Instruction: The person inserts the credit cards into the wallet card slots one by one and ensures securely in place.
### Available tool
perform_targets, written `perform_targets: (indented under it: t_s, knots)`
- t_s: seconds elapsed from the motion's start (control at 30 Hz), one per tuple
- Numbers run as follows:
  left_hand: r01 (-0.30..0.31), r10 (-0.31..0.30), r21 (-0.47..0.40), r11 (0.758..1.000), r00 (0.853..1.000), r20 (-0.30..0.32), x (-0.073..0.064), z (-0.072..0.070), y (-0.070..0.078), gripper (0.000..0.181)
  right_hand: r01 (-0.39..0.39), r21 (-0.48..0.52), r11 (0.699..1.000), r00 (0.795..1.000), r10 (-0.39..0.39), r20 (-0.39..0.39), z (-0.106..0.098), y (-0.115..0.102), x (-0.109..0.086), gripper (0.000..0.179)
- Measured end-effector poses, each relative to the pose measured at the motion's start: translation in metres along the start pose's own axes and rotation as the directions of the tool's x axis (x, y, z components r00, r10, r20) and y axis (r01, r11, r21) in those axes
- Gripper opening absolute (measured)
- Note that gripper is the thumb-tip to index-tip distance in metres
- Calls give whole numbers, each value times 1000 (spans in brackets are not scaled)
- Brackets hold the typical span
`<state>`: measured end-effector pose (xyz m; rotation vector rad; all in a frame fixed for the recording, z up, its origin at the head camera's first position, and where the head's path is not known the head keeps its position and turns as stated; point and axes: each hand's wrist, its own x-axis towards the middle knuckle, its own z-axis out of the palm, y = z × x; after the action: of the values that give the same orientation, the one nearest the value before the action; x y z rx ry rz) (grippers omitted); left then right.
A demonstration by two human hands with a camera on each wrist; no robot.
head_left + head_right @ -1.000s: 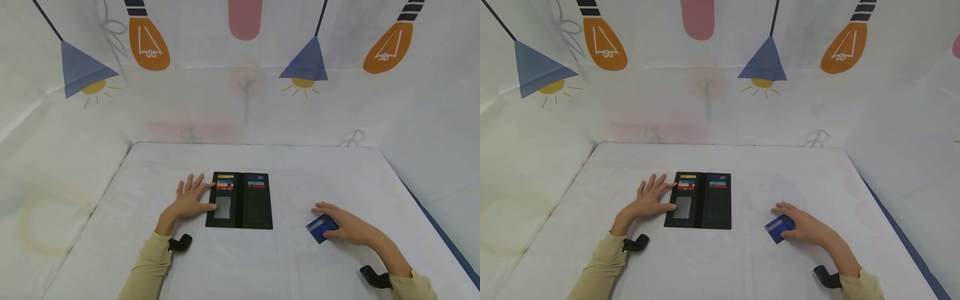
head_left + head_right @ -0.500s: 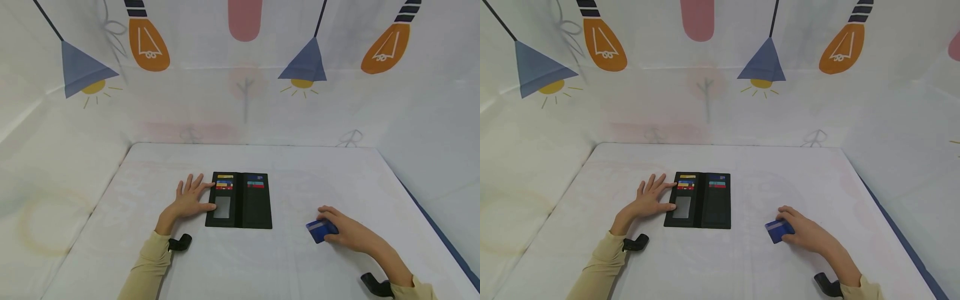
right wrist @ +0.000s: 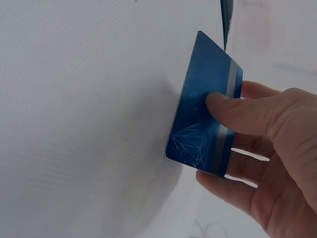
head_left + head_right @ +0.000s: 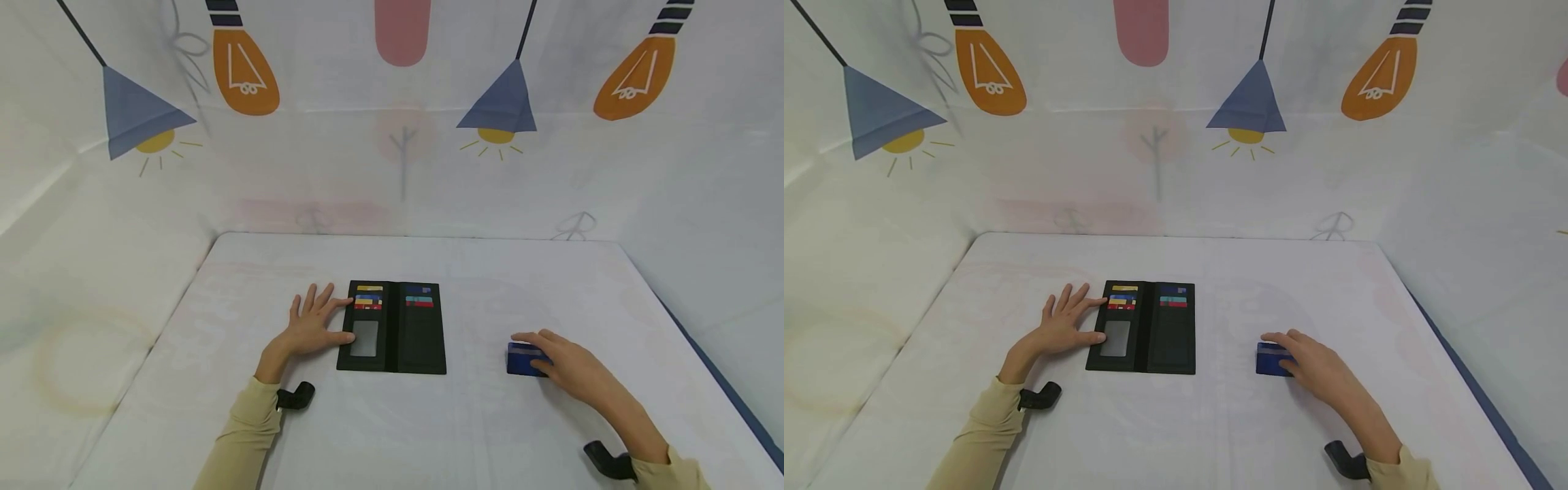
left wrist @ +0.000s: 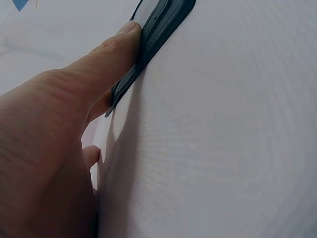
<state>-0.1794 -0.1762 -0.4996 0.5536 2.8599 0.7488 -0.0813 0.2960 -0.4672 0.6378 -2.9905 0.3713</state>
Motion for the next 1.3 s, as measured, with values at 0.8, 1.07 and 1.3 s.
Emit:
perform_targets:
  t_s: [0.8, 1.07, 1.3]
  knots:
    - [2, -2, 4, 1000, 1000, -3, 0, 0, 1, 76, 157, 48, 986, 931, -132, -341, -2, -8, 35, 55]
    - [13, -13, 4, 1000, 1000, 15, 0, -1, 0, 77, 106, 159, 982, 919, -36, -392, 0, -24, 69, 46]
    - [14, -14, 10, 1000, 1000, 20, 1, 0, -1, 78, 103, 268, 958, 909, 19, -416, 7, -40, 96, 48]
